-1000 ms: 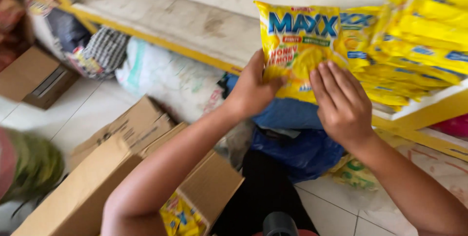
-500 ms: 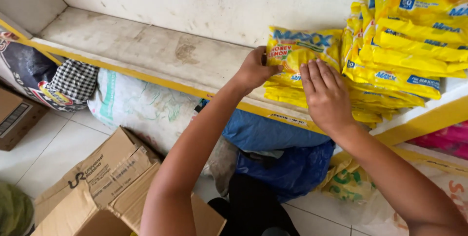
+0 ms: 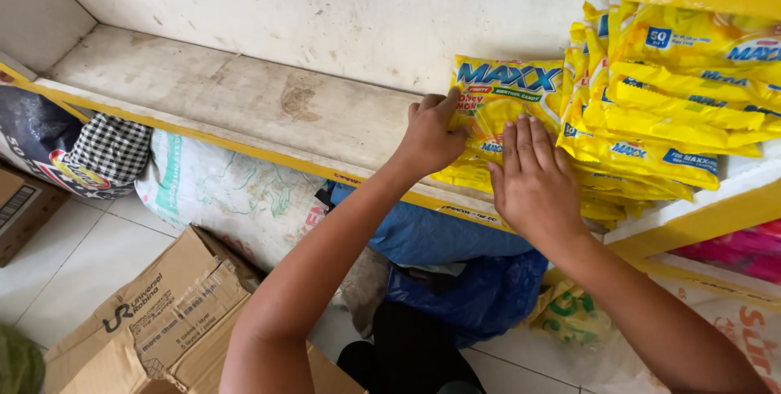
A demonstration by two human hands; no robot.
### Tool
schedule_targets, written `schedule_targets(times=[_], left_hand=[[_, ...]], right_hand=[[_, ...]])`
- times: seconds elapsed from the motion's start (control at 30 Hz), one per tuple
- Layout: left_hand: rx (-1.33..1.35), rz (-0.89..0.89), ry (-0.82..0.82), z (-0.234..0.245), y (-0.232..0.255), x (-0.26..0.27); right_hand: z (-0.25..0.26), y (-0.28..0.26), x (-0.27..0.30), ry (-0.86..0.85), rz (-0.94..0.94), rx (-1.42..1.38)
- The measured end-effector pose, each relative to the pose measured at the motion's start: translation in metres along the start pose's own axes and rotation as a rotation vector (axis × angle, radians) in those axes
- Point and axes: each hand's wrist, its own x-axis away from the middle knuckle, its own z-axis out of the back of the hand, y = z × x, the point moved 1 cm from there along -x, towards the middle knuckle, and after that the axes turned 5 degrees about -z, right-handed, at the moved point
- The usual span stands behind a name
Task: Restocking snack items from a cardboard box onto store shelves.
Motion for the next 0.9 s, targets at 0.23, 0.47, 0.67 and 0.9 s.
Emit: schedule_targets(times=[0.23, 0.47, 0.67, 0.9], left_hand=[[0.091, 0.080, -0.039, -0.019, -0.023, -0.001], [0.163, 0.210, 0.058, -0.003, -0.012, 0.008], [0.115, 0.229, 0.024, 0.014, 0.007, 0.044], [0.063, 0.254, 0.121, -0.001, 0.001, 0.078]], right_hand=[[-0.002, -0.003, -0.003, -0.029, -0.041, 0.035], [0.010, -0.007, -0.004, -0.068, -0.036, -0.018], [0.016, -0.012, 0.003, -0.043, 0.077, -0.082], [0.044, -0.038, 0.010, 0.051, 0.163, -0.184]])
